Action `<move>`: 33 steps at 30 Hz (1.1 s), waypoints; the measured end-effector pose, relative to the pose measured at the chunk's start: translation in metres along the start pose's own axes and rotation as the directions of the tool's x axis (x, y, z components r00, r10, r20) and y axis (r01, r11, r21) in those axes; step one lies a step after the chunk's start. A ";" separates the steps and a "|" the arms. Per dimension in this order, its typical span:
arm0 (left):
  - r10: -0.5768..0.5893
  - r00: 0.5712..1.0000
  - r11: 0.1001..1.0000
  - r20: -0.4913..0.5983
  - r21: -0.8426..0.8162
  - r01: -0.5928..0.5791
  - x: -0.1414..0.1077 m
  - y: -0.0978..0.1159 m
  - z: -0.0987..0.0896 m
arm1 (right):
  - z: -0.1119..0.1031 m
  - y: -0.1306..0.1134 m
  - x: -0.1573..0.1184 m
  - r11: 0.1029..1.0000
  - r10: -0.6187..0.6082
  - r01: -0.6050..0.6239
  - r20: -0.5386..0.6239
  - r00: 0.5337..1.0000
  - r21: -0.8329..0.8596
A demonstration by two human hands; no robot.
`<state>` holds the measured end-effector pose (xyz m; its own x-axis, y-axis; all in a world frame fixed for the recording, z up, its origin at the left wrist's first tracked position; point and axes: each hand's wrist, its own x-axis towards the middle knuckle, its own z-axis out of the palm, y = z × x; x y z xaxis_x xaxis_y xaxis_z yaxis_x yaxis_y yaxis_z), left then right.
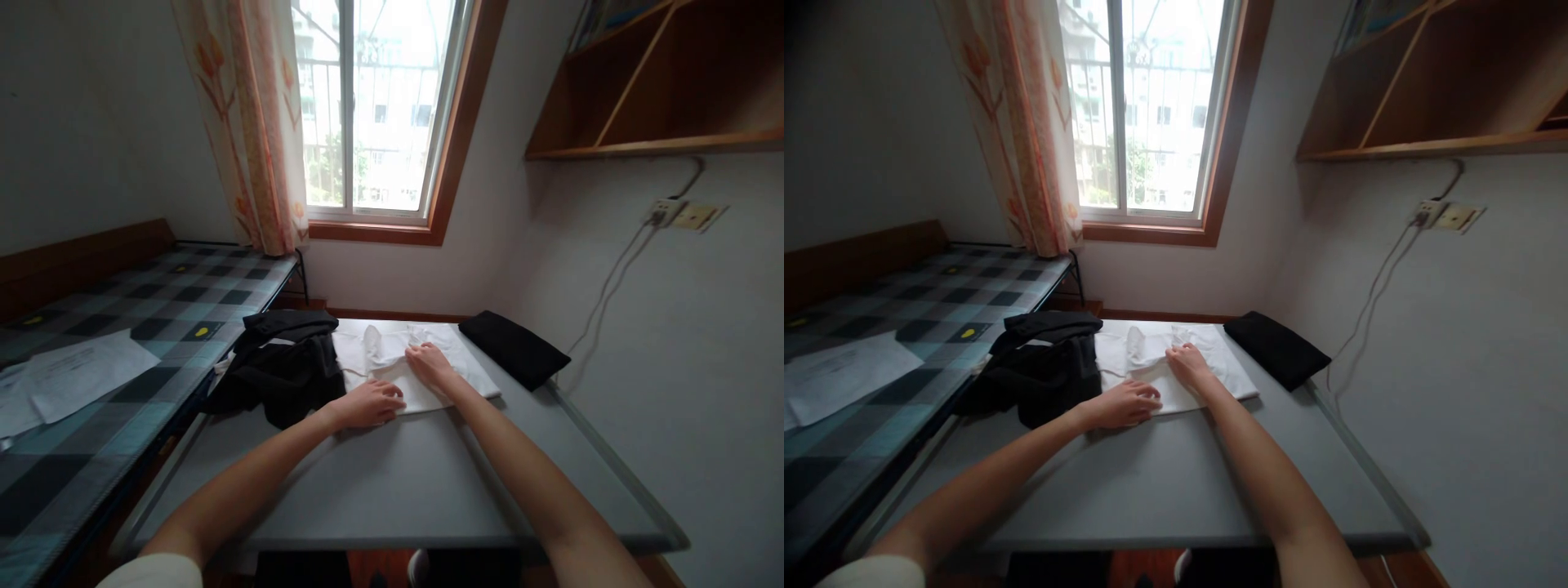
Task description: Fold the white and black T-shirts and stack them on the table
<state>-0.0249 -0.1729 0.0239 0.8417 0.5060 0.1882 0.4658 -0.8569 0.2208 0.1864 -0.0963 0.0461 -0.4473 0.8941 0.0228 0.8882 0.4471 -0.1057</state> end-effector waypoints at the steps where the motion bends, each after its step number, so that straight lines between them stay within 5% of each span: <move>1: -0.010 1.000 1.000 0.004 0.004 0.010 -0.001 -0.003 0.001 | -0.003 0.003 0.002 0.994 0.091 -0.090 0.000 0.996 0.054; 4: -0.087 0.996 0.996 0.019 0.017 0.087 0.000 -0.013 -0.002 | -0.016 0.017 0.002 0.959 0.222 -0.219 0.003 0.975 0.180; 8: -0.305 0.950 0.952 -0.073 -0.010 0.305 0.013 -0.016 -0.009 | -0.032 0.034 -0.012 0.902 0.221 -0.217 0.031 0.975 0.374; 9: -0.340 0.934 0.940 -0.111 -0.026 0.339 0.017 -0.014 -0.010 | -0.035 0.035 -0.017 0.833 0.199 -0.193 0.046 0.979 0.519; 11: -0.345 0.919 0.939 -0.191 -0.060 0.340 0.028 -0.008 -0.011 | -0.040 0.033 -0.027 0.547 0.138 -0.127 0.061 0.989 0.828; 13: -0.302 0.915 0.953 -0.269 -0.100 0.285 0.037 -0.003 -0.011 | -0.045 0.028 -0.034 0.231 0.120 -0.067 0.040 0.992 0.971; 14: -0.292 0.906 0.956 -0.308 -0.127 0.265 0.041 -0.002 -0.010 | -0.049 0.026 -0.036 0.152 0.144 -0.045 0.023 0.989 0.987; 18: -0.312 0.859 0.946 -0.405 -0.216 0.242 0.042 -0.006 -0.019 | -0.071 0.030 -0.042 0.022 0.343 0.089 -0.091 0.935 0.996; 21: -0.269 0.836 0.952 -0.478 -0.265 0.155 0.032 -0.018 -0.043 | -0.094 0.047 -0.049 -0.007 0.460 0.212 -0.185 0.869 0.977; 23: -0.307 0.749 0.933 -0.586 -0.340 0.117 0.023 -0.028 -0.066 | -0.110 0.059 -0.055 -0.010 0.526 0.299 -0.249 0.814 0.954; 26: -0.479 0.557 0.855 -0.678 -0.503 0.123 0.012 -0.037 -0.098 | -0.130 0.069 -0.063 -0.014 0.596 0.405 -0.318 0.737 0.914; 27: -0.515 0.537 0.833 -0.668 -0.537 0.131 0.010 -0.037 -0.105 | -0.136 0.070 -0.065 -0.016 0.598 0.417 -0.326 0.732 0.909; 29: -0.509 0.614 0.824 -0.604 -0.548 0.144 0.011 -0.029 -0.108 | -0.144 0.065 -0.065 -0.023 0.577 0.411 -0.323 0.750 0.911; 33: -0.216 0.896 0.902 -0.388 -0.430 0.032 0.024 0.002 -0.082 | -0.155 0.040 -0.060 -0.034 0.537 0.409 -0.329 0.777 0.912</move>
<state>-0.0264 -0.1548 0.1069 0.5475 0.6768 0.4922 0.3295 -0.7150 0.6166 0.2649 -0.1281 0.1948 0.1639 0.9436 0.2877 -0.3082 0.3260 -0.8937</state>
